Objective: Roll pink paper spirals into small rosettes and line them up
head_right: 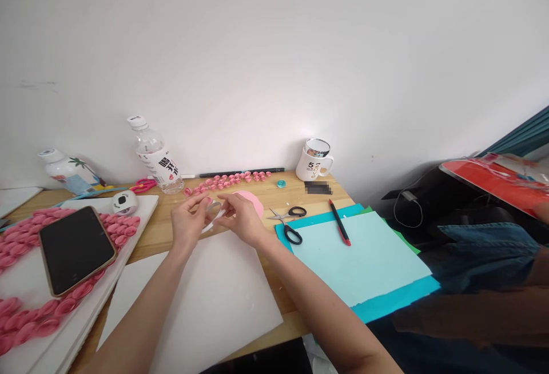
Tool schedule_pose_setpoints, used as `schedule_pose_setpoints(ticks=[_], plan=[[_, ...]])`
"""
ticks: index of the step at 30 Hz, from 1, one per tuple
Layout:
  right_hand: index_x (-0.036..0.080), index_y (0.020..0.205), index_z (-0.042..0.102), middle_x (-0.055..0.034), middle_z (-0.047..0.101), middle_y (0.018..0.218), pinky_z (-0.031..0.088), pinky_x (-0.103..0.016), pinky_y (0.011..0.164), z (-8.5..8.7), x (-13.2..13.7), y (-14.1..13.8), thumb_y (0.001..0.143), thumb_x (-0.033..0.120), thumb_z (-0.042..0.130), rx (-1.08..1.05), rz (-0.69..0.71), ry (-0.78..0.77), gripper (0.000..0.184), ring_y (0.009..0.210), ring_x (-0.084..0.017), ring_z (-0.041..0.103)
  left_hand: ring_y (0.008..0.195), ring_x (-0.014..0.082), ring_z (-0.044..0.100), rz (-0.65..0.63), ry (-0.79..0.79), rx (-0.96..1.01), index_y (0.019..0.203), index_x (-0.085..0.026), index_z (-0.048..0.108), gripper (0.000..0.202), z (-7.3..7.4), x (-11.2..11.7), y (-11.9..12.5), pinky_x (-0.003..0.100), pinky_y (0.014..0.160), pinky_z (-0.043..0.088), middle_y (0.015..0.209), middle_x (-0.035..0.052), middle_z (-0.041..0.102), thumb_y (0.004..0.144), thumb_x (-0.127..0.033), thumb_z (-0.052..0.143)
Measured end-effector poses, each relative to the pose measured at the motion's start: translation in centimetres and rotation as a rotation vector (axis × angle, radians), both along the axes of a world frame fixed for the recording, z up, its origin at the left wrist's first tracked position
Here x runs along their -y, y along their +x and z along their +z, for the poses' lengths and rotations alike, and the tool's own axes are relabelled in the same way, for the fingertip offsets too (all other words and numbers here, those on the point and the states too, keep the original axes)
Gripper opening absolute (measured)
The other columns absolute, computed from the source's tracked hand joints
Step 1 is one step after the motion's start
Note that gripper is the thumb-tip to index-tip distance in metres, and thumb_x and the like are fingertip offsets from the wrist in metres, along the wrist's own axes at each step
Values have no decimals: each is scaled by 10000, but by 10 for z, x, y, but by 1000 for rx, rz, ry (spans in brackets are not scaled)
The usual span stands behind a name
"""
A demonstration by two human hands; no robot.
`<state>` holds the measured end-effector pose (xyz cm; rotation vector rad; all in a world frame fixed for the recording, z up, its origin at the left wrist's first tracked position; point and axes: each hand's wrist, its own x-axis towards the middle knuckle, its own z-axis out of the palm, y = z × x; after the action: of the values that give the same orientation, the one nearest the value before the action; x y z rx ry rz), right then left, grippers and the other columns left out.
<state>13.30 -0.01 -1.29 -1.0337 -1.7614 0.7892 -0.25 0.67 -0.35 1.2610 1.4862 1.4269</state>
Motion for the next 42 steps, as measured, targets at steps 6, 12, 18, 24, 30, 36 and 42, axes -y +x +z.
schedule_pose_setpoints(ticks=[6,12,18,24,30,36,42], plan=[[211,1048,551,6,518,771,508,-270,624,4,2,-1,640,200,693,6,-53,9,432,668,-119,541,473,131,598,-27,-3,9,936,-148,667,262,-7,2,7,219,348,445,807,65,689,729,-273,565],[216,1107,511,-29,576,792,504,-293,656,10,26,-4,760,204,590,218,-115,238,356,706,-146,570,706,173,639,94,274,-265,876,-147,671,196,-14,0,5,277,572,518,891,83,683,758,-236,542],[186,1011,544,-54,665,798,500,-260,625,9,56,-12,826,100,457,189,-282,495,223,720,-145,619,614,116,606,156,422,-283,936,-161,655,217,-17,0,5,244,533,499,928,73,666,805,-245,503],[194,950,570,-48,677,808,510,-258,652,10,71,-14,793,73,504,128,-270,597,209,757,-146,630,420,24,476,165,478,-198,981,-172,642,222,-9,8,10,174,369,421,964,57,641,816,-235,508],[198,774,597,-13,626,633,464,-232,517,18,80,-12,793,180,528,80,-251,430,74,557,-116,570,390,3,438,210,529,-152,988,-178,637,221,-3,12,10,156,326,402,908,38,620,820,-247,512],[167,771,585,-1,579,640,488,-245,545,34,60,-11,773,304,548,-490,-278,-259,142,542,-104,554,392,1,443,213,540,-141,991,-183,633,217,-2,13,12,148,317,394,932,41,621,823,-243,510],[153,677,588,9,565,604,510,-266,608,37,58,-19,734,320,600,-631,-148,-415,177,569,-104,562,426,18,471,213,544,-192,1004,-193,633,225,-5,13,11,161,360,411,908,35,627,827,-234,501]])
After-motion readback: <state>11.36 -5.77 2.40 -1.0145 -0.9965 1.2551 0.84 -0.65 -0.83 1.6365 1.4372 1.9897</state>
